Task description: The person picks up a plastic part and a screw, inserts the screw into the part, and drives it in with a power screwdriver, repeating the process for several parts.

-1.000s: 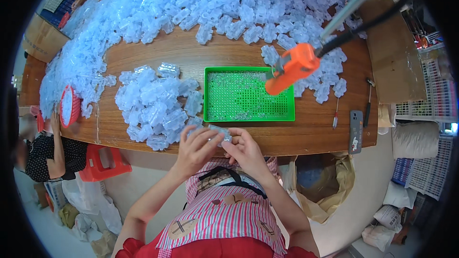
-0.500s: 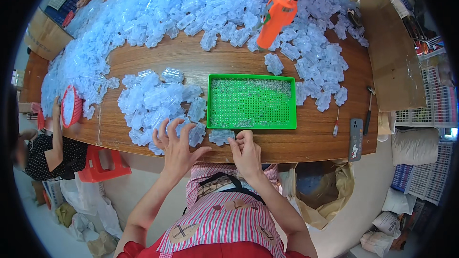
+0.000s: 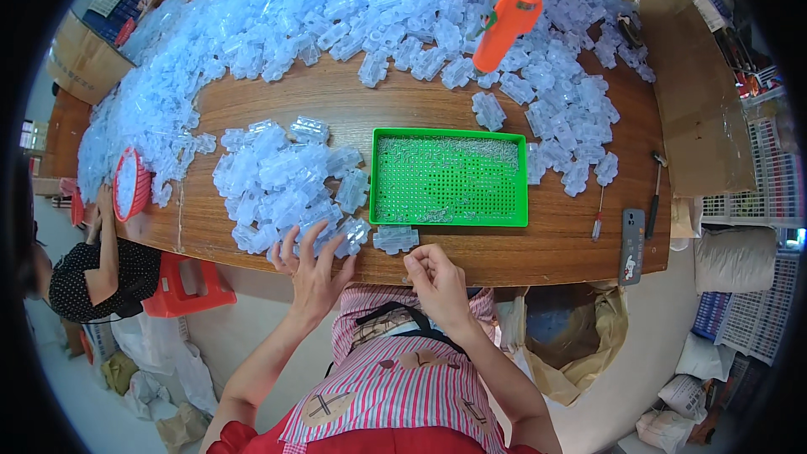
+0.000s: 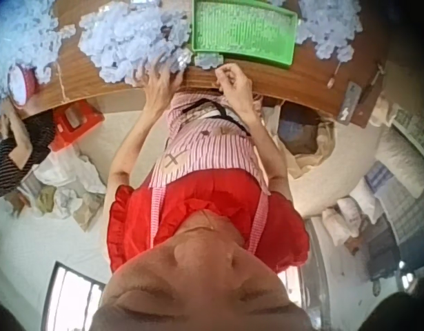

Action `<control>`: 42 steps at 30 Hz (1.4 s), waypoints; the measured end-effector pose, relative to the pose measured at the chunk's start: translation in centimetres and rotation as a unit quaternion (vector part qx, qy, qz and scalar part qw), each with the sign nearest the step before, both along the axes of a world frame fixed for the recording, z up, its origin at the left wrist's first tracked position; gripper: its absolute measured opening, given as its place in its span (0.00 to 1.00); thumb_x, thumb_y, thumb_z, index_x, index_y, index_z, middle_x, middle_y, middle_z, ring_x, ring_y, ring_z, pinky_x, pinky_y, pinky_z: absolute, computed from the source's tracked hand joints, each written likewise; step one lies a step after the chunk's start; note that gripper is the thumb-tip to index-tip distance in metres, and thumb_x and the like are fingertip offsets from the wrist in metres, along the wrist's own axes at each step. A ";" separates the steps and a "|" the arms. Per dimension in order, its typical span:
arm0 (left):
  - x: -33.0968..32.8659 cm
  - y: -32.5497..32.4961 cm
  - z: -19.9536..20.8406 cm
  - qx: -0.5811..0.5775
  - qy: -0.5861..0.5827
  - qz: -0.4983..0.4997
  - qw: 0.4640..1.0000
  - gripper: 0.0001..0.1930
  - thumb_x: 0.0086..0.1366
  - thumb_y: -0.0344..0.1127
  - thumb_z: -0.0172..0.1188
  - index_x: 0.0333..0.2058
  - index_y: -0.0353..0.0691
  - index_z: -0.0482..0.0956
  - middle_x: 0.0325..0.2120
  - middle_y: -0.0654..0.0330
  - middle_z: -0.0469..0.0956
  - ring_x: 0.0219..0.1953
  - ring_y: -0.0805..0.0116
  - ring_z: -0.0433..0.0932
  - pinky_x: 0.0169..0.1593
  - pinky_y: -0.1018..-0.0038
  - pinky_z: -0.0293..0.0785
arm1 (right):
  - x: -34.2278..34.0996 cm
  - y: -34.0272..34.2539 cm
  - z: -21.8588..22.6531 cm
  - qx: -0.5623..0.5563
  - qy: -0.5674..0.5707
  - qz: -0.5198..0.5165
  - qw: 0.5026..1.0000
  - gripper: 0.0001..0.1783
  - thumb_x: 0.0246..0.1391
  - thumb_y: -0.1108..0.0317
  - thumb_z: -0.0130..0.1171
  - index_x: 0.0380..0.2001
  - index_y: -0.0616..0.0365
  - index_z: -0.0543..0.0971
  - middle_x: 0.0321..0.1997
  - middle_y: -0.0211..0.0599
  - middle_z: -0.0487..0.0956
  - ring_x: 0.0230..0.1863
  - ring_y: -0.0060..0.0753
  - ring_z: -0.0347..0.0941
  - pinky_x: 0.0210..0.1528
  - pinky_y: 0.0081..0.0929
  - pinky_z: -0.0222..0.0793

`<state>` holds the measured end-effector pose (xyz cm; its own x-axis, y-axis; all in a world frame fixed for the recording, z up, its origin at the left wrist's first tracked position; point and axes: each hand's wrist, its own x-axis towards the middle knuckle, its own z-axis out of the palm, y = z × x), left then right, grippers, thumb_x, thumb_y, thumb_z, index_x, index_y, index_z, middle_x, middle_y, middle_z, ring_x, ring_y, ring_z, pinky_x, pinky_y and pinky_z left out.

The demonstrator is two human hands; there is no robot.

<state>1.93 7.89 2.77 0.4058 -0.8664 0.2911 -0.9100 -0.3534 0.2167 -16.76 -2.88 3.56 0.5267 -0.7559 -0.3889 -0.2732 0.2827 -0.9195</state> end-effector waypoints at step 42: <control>-2.6 -2.7 1.6 -0.062 0.360 -0.183 0.913 0.42 0.46 0.33 0.73 0.61 0.40 0.63 0.46 0.60 0.76 0.50 0.60 0.70 0.56 0.62 0.56 | -3.0 -0.3 1.1 -0.114 0.021 -0.063 0.991 0.23 0.60 0.60 0.57 0.49 0.63 0.62 0.30 0.38 0.76 0.25 0.26 0.72 0.25 0.27 0.68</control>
<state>-0.63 5.21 4.36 0.2208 -0.9608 0.1676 -0.5676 0.0132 0.8232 -19.73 -3.20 4.66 0.4099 -0.8851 -0.2204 -0.2879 0.1038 -0.9520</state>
